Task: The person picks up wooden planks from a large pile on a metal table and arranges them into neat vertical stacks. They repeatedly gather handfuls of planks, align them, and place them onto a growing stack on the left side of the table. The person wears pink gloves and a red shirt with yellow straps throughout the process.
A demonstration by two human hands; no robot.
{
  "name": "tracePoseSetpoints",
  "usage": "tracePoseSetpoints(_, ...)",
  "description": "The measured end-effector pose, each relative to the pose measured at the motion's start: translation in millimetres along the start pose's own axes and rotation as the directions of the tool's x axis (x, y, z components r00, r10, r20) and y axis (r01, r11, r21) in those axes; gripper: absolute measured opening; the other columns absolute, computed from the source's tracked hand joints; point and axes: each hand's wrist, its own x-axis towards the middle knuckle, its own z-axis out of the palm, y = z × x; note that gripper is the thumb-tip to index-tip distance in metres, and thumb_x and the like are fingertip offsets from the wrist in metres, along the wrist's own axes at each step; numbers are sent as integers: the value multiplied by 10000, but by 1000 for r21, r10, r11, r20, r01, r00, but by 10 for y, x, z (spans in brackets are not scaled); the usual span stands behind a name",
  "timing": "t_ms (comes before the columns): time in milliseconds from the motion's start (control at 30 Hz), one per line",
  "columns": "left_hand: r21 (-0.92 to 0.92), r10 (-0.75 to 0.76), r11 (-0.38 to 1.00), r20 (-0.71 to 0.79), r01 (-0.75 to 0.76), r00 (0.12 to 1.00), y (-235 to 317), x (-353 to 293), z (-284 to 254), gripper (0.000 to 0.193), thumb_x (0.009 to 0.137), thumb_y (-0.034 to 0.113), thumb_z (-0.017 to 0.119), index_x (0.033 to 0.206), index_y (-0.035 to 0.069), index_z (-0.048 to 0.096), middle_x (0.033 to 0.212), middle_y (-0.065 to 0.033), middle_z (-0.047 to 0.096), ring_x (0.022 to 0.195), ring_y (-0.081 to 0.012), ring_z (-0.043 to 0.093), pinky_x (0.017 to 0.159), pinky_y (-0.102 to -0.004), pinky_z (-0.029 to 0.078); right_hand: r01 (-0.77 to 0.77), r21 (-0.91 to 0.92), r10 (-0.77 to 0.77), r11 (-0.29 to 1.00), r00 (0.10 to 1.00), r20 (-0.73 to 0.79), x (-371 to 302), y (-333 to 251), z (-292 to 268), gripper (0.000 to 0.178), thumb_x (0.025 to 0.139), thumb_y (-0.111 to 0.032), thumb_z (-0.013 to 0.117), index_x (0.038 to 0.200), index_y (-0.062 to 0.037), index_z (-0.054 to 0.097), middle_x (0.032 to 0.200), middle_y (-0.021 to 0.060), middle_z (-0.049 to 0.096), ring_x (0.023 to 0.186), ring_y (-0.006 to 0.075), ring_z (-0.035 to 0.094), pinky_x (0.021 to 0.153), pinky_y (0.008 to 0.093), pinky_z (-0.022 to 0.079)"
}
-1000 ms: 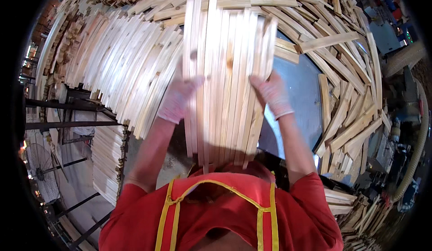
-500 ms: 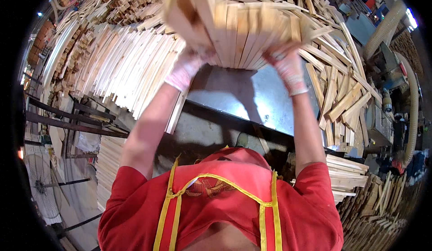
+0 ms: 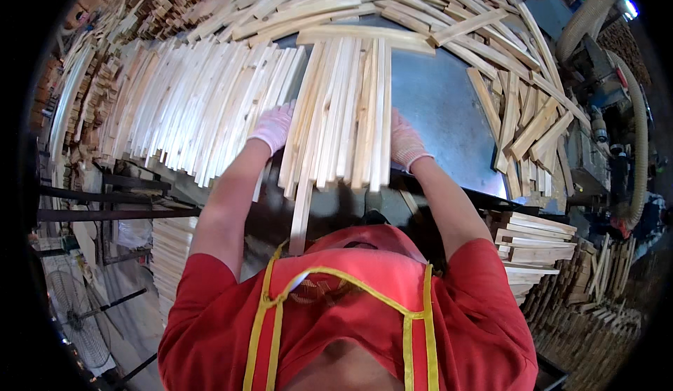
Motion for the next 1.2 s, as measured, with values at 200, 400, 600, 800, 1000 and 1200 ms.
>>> tracePoseSetpoints(200,215,-78,976,243,25,967,268,14,-479,248,983,150,561,1149,113,742,1112,-75,750,1078,-267,699,900,-421,554,126,-98,-114,987,986,118,115,572,206,537,891,-127,602,1401,23,521,1333,257,635,1238,457,618,1063,490,518)
tracePoseSetpoints(400,-89,-302,952,-138,292,943,725,28,-561,356,936,222,649,1249,53,661,1081,-114,710,976,-353,701,912,-467,578,-115,277,78,954,987,142,787,485,-670,447,897,-195,622,1307,-18,602,1185,270,709,1140,458,672,961,484,523)
tracePoseSetpoints(600,-319,-234,921,7,224,972,1717,177,-651,780,851,438,775,1454,9,532,1400,-159,526,1367,-364,459,1172,-492,388,325,-76,-333,943,931,-147,2588,711,-622,567,940,-234,629,1457,-49,487,1181,256,727,1115,455,680,960,500,541)
tracePoseSetpoints(800,-307,-366,889,-35,339,930,1945,248,-288,910,801,596,744,1448,4,500,1435,-155,467,1404,-389,402,1204,-559,301,264,-321,-114,910,902,417,3270,71,-883,503,910,-113,583,1412,-82,568,1144,231,753,1088,402,730,894,498,576)
tracePoseSetpoints(1000,-452,-477,774,45,444,878,1971,482,-509,857,786,453,818,1433,-15,506,1424,-163,460,1436,-369,383,1214,-535,307,371,26,-296,928,695,655,2660,-238,-1542,605,945,-158,573,1540,-66,518,1278,269,709,1228,312,689,1058,408,525)
tracePoseSetpoints(1200,-864,-621,383,23,328,784,1670,961,-1430,549,870,252,801,1268,-56,581,1115,-232,666,1083,-370,680,958,-454,545,-258,793,-137,553,910,392,1256,-109,-1560,1099,906,-345,826,1688,20,146,1722,262,271,1598,324,285,1307,418,243)
